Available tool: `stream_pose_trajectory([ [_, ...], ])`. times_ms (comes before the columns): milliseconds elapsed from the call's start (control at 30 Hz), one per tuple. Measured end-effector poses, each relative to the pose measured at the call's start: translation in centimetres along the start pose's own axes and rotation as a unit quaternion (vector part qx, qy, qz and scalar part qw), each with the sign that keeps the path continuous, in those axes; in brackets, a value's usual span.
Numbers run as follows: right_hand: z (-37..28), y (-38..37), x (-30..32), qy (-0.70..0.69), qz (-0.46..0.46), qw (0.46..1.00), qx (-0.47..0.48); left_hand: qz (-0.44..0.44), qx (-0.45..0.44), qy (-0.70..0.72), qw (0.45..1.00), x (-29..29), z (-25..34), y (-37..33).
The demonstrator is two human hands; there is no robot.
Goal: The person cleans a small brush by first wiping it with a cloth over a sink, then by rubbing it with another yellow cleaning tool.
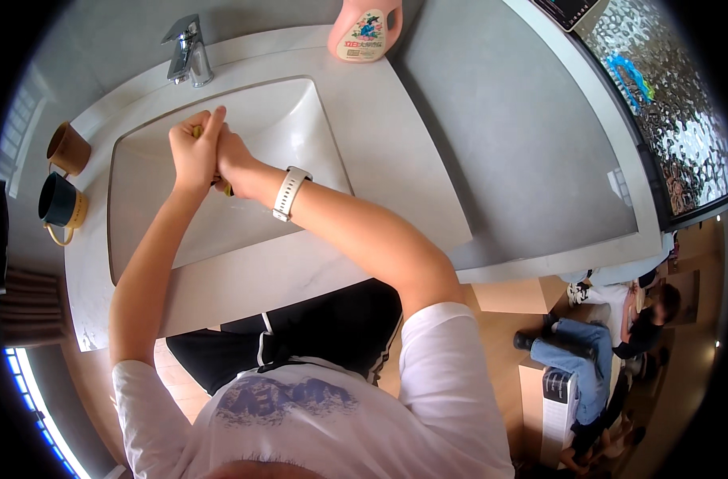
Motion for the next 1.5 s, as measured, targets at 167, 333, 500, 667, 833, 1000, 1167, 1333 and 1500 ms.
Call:
stream_pose_trajectory([
  [167,-0.3,-0.5,-0.5,0.187,0.067,0.976,0.090,0.096,0.119,0.195,0.969,0.6,-0.1,-0.5],
  [333,-1.0,-0.6,-0.6,0.508,0.079,0.799,0.313,0.095,0.139,0.271,0.948,2.0,-1.6,-1.8],
  [500,-0.9,-0.3,0.0,0.491,0.081,0.823,0.273,0.052,0.145,0.191,0.970,2.9,-2.4,-1.5],
  [667,-1.5,0.4,1.7,0.459,0.121,0.837,0.274,0.057,0.106,0.170,0.978,2.9,-2.2,0.0],
  [833,-3.5,0.3,2.8,0.507,0.192,0.764,0.349,0.072,0.068,0.246,0.964,4.4,-2.5,-1.3],
  [1000,-4.3,0.4,4.2,0.498,0.149,0.772,0.367,0.049,0.129,0.353,0.925,5.5,-2.8,-2.5],
  [1167,-5.0,-0.6,5.7,0.336,0.045,0.851,0.401,-0.012,0.188,0.514,0.837,7.0,-4.0,-4.1],
  [1333,-7.4,-0.2,4.1,0.261,0.026,0.862,0.433,-0.025,0.204,0.490,0.847,6.2,-4.5,-4.2],
  [1500,-13.6,3.1,-3.6,0.411,0.048,0.733,0.540,-0.153,0.136,0.435,0.877,6.8,-4.2,-2.8],
])
Point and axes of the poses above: each hand's wrist, its own y-axis away from the middle knuckle, its own x-axis out of the back of the hand, z = x × y, the point moved 2 cm from there along -y, towards the middle knuckle
